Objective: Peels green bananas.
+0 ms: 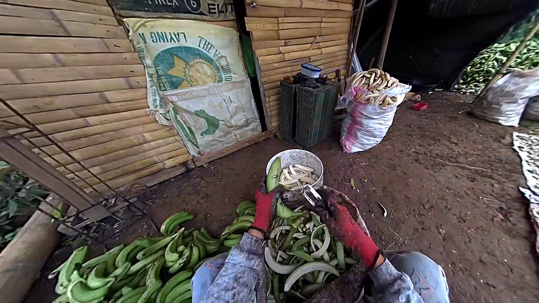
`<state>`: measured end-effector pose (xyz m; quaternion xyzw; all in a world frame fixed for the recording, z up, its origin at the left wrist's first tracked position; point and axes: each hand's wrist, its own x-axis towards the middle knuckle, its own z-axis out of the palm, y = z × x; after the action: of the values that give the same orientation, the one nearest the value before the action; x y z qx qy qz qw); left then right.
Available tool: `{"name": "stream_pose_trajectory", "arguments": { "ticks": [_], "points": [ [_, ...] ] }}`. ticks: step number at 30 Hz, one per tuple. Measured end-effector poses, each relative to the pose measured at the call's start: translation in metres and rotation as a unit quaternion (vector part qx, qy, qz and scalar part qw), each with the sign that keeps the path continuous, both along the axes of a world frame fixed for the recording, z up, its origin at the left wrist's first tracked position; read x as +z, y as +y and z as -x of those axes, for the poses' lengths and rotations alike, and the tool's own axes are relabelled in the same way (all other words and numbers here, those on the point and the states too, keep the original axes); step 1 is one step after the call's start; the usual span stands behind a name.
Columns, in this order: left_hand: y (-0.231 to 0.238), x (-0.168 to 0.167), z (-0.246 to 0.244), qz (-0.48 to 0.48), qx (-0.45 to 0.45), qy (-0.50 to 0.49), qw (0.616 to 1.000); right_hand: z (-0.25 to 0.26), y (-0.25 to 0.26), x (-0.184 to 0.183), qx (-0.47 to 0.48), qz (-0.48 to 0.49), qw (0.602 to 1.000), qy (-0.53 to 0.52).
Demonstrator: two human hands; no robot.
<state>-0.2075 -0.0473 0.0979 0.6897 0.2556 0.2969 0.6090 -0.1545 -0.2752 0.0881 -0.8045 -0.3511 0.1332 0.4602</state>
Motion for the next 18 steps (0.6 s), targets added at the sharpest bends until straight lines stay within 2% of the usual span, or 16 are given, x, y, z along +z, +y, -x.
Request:
{"name": "stream_pose_trajectory", "arguments": {
  "ticks": [4, 7, 11, 15, 18],
  "points": [
    [-0.014, -0.005, 0.013, 0.032, 0.045, -0.070, 0.996, 0.034, -0.007, -0.034, 0.074, -0.051, 0.974, 0.210],
    [-0.032, -0.018, 0.014, 0.036, 0.055, -0.032, 0.997, 0.042, -0.003, -0.047, 0.066, -0.073, 0.950, 0.297],
    [-0.046, -0.036, 0.011, 0.019, 0.014, 0.092, 0.996, 0.031, -0.011, -0.063, -0.045, -0.116, 0.938, 0.324],
    [-0.065, -0.060, 0.008, 0.090, 0.049, 0.038, 0.994, 0.031, -0.004, -0.080, -0.185, -0.100, 0.941, 0.266],
    [-0.075, -0.067, 0.010, 0.126, 0.077, -0.006, 0.989, 0.035, 0.006, -0.088, -0.228, -0.168, 0.915, 0.288]
  ]
}}
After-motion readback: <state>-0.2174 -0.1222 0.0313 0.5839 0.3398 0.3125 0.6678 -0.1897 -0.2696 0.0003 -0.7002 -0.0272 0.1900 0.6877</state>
